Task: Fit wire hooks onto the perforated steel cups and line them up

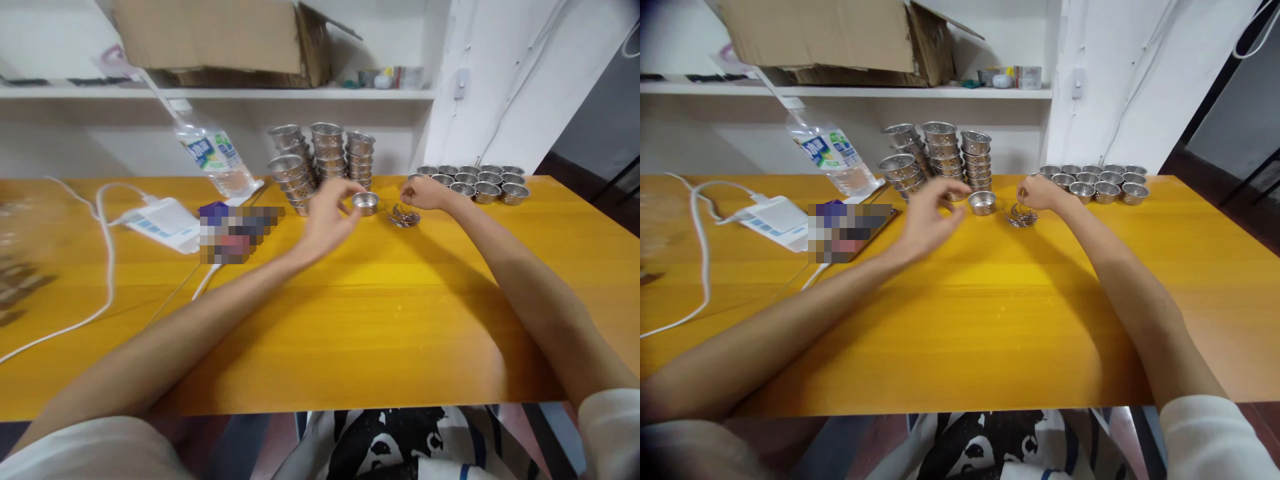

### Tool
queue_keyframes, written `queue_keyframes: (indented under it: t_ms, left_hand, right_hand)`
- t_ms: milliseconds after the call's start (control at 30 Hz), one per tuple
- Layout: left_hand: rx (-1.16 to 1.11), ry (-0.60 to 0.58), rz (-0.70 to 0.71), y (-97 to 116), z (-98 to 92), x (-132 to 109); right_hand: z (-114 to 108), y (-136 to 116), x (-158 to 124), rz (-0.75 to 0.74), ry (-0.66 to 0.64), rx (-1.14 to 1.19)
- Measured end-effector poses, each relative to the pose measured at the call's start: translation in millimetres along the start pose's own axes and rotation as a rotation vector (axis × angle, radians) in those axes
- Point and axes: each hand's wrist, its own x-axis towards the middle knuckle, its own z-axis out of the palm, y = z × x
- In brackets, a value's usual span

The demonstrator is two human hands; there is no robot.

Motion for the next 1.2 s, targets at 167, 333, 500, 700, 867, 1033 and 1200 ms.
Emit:
queue_keyframes:
  t_ms: [167, 333, 500, 700, 867, 1033, 1200]
  left_hand:
    - [0.14, 0.25, -0.062, -74.7, -87.5, 53.7]
    - [0.058, 0.106, -0.246, -127.1, -108.8, 54.9]
    - [0.126, 0.181, -0.318, -120.0, -104.1, 53.9]
    - [0.085, 0.211, -0.316, -115.1, -101.9, 55.1]
    - [0.049, 0.182, -0.233, -121.4, -94.8, 53.0]
    - [0.116, 0.231, -0.238, -118.7, -97.2, 50.5]
    - [0.121, 0.323, -0.101, -91.1, -93.6, 53.3]
  right_hand:
    - [-0.4, -15.2, 3.4, -0.01, -0.233, 0.008]
    - [0.1, -15.1, 2.5, -0.004, -0.196, 0.013]
    - [-10.1, -7.3, 0.6, -0.003, -0.179, 0.062]
    - [-20.9, -0.6, -1.9, 0.017, -0.155, 0.161]
    - [-25.6, 5.1, -3.2, -0.015, -0.154, 0.218]
    - [-27.1, 8.7, -5.0, -0.002, -0.107, 0.198]
    - [-50.0, 5.2, -13.8, 0.058, -0.016, 0.207]
